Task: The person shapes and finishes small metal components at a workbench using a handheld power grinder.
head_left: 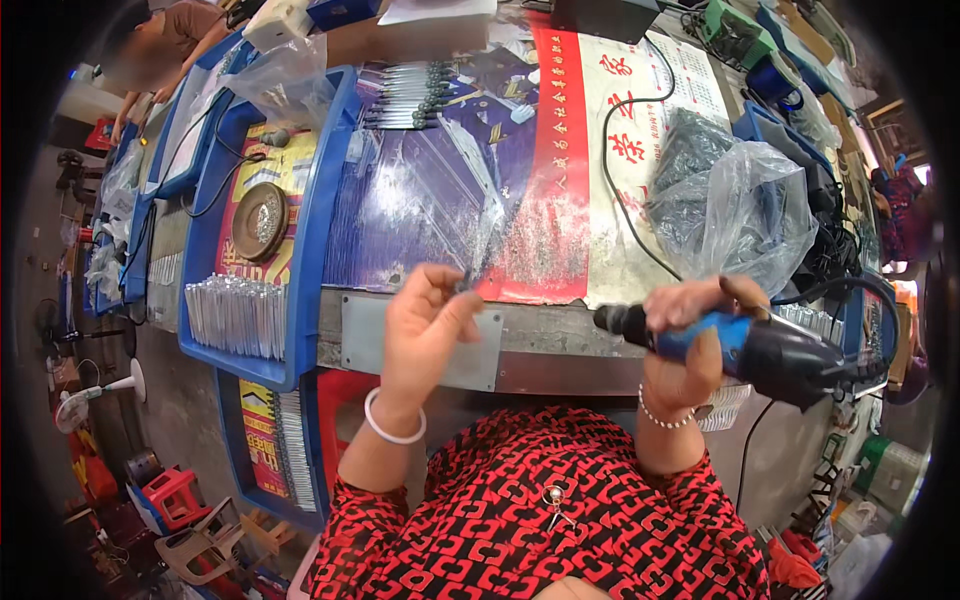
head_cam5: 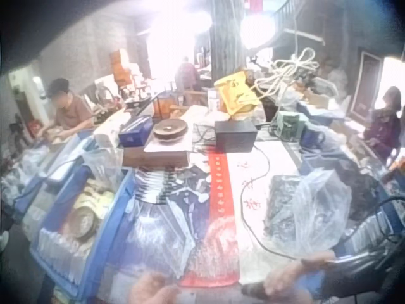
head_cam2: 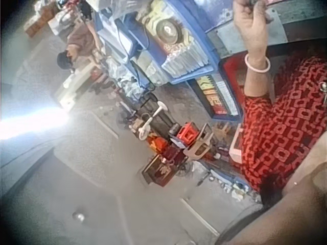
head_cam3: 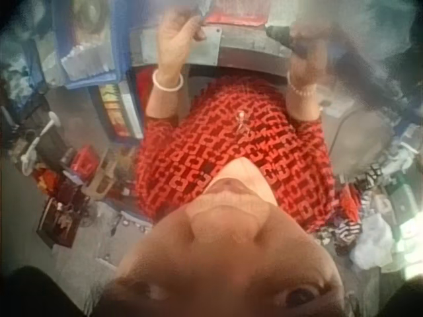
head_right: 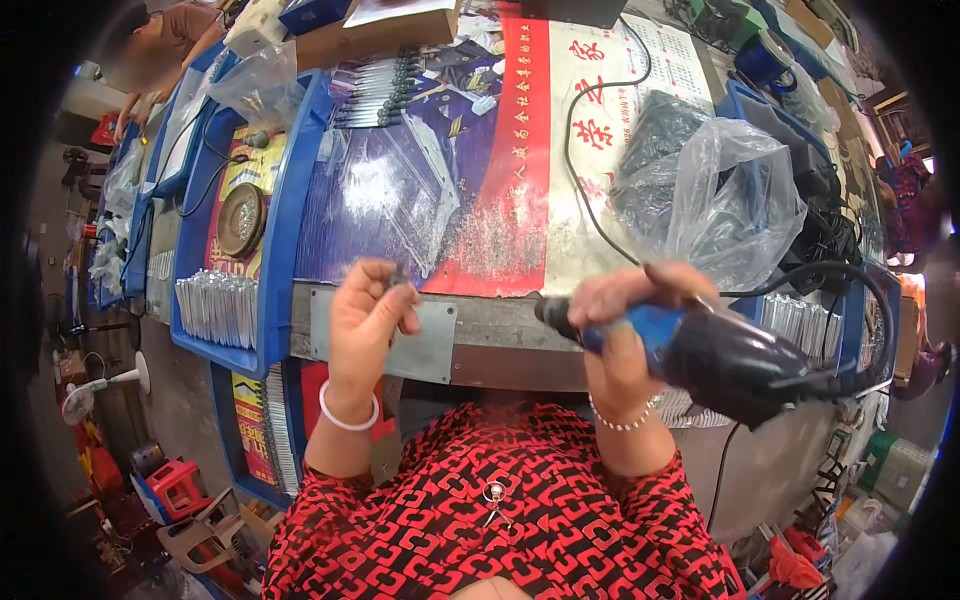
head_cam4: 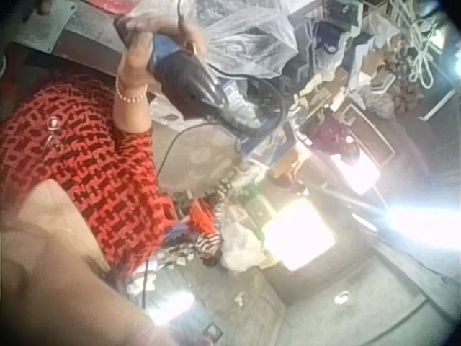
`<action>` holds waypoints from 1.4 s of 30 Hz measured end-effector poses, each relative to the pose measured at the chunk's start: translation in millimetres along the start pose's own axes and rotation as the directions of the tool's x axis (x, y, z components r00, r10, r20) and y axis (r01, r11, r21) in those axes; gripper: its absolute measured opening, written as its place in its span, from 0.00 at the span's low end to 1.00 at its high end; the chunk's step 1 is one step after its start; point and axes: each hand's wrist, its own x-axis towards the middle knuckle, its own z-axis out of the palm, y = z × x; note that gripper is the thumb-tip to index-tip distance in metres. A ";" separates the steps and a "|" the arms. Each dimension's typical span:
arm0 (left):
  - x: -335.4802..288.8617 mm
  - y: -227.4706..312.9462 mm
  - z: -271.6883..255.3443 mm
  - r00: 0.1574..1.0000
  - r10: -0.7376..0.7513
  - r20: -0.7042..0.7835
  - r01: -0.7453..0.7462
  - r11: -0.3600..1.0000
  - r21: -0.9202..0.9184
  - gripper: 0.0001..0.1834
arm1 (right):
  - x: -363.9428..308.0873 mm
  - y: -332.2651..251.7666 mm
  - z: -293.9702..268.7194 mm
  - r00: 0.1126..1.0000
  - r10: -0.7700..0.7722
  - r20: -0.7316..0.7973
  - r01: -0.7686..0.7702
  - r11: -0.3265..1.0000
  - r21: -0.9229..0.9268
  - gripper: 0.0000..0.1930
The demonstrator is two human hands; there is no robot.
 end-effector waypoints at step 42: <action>4.0 -43.0 43.6 0.863 -0.392 0.318 0.502 0.603 -0.619 0.11 | 14.3 15.9 38.9 0.987 -0.054 0.151 0.067 0.994 -0.082 0.25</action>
